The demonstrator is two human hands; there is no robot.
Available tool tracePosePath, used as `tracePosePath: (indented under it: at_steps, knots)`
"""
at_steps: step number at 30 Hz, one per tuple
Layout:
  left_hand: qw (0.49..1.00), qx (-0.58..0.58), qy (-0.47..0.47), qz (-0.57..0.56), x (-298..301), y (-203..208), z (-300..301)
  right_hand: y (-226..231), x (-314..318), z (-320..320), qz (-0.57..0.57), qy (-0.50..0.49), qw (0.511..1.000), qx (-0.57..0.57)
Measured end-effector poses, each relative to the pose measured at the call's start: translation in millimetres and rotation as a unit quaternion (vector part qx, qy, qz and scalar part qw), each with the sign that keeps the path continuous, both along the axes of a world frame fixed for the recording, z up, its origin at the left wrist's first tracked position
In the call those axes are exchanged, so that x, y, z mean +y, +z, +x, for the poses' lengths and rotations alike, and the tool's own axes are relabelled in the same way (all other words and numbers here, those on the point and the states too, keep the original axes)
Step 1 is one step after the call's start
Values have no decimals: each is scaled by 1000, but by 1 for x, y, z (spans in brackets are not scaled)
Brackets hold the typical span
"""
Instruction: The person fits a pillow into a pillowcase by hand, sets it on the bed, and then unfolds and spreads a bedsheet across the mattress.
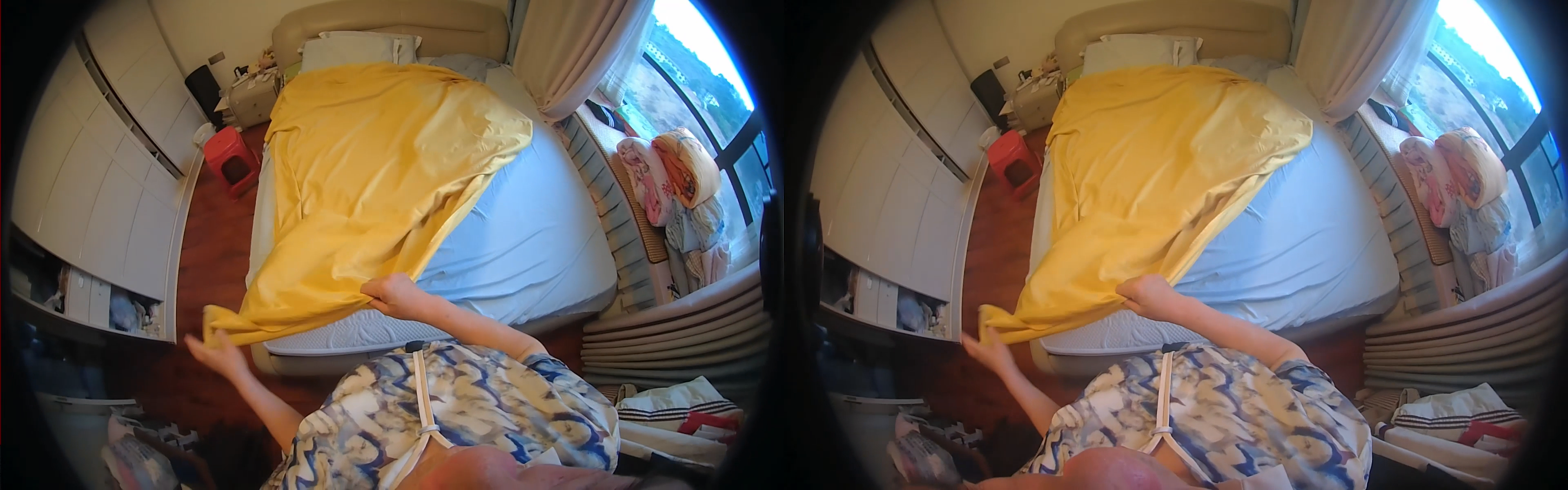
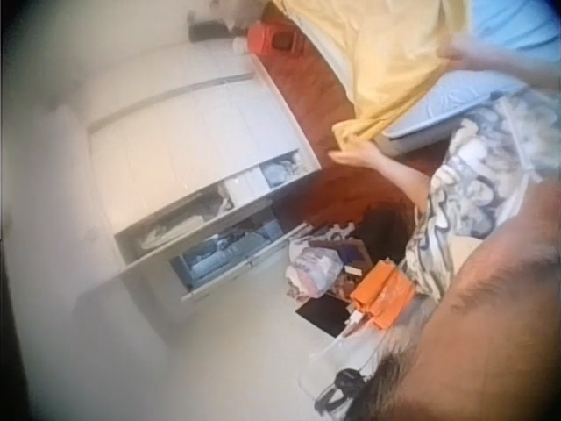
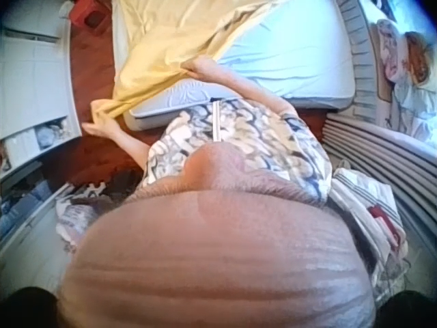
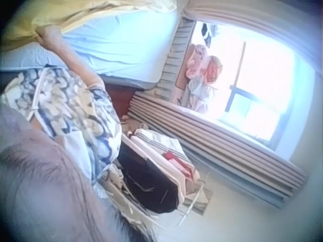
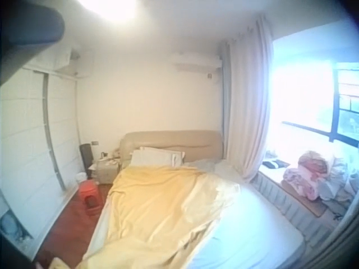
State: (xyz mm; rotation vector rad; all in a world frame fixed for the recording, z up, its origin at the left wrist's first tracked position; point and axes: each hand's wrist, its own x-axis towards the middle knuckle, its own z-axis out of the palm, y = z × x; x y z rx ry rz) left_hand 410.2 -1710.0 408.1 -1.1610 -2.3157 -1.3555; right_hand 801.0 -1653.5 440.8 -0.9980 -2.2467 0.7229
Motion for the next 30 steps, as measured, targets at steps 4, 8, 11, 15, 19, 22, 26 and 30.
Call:
tracePosePath:
  at_steps: [4, 8, 11, 15, 19, 22, 26, 30]
  knots:
    - [854, -95, -489, -149, -11, 48, 205, -3, -5, 34, 52, 14, 998, -30]
    - [804, -160, -550, -160, -4, 12, 287, 22, -19, 75, 29, 82, 996, 3]
    - [817, -81, -546, -168, -19, 31, 320, 15, -20, 127, 17, 128, 987, 91]
    - [848, -91, -495, -167, -62, 60, 332, -22, -10, 166, 89, 60, 994, 12]
    - [873, -60, -467, -129, -92, 89, 335, -92, 46, 205, 86, -37, 995, -21]
    - [887, -39, -440, -133, -106, 104, 329, -141, 92, 244, 53, -125, 985, -108]
    - [898, 57, -412, -141, -110, 116, 306, -161, 119, 279, 21, -173, 965, -198]
    - [902, 139, -388, -129, -94, 121, 269, -175, 119, 307, -39, -197, 939, -280]
